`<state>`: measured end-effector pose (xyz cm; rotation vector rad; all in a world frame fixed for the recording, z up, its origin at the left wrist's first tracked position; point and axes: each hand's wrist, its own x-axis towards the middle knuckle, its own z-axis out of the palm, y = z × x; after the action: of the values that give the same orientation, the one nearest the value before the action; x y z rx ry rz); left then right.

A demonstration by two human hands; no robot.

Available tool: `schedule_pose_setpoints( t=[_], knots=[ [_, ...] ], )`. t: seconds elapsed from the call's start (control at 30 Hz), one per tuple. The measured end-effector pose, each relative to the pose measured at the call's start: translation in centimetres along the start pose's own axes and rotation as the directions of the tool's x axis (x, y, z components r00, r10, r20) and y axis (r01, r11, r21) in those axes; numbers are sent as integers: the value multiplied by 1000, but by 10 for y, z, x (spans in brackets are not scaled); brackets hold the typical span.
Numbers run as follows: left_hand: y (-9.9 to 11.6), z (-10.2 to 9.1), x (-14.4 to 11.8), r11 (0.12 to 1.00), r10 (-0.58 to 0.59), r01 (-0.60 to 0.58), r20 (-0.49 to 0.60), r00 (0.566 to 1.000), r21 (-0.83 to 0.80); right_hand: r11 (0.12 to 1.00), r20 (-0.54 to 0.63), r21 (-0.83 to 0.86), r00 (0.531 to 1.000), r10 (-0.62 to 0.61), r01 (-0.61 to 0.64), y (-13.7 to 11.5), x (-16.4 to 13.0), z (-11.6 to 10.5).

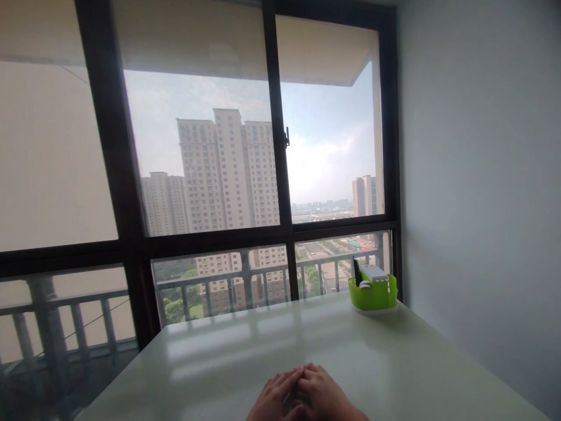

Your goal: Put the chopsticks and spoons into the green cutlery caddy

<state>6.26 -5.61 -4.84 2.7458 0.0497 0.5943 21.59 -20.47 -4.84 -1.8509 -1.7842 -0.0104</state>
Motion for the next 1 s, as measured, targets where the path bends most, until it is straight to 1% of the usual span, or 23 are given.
schedule_pose_setpoints(
  t=[0.1, 0.23, 0.5, 0.73, 1.0],
  knots=[
    [3, -2, 0, 1000, 18, -18, -19, 1000, 1, 1000, 12, -8, 1000, 7, -7, -4, -1, -3],
    [7, -4, -1, 1000, -4, 4, -34, 999, -1, 1000, -3, 19, 1000, 17, -17, -8, -2, -7],
    [4, -2, -1, 1000, -18, 18, -25, 1000, -9, 1000, -14, 21, 1000, 3, -3, -3, -1, -3],
    [7, -4, -1, 999, -35, 34, -5, 999, -22, 1000, -14, 19, 1000, 3, -3, -5, -2, -4],
    [5, -2, -1, 1000, -16, 15, -35, 999, -23, 1000, -11, 14, 1000, 13, -12, -5, -1, -4]
  ],
)
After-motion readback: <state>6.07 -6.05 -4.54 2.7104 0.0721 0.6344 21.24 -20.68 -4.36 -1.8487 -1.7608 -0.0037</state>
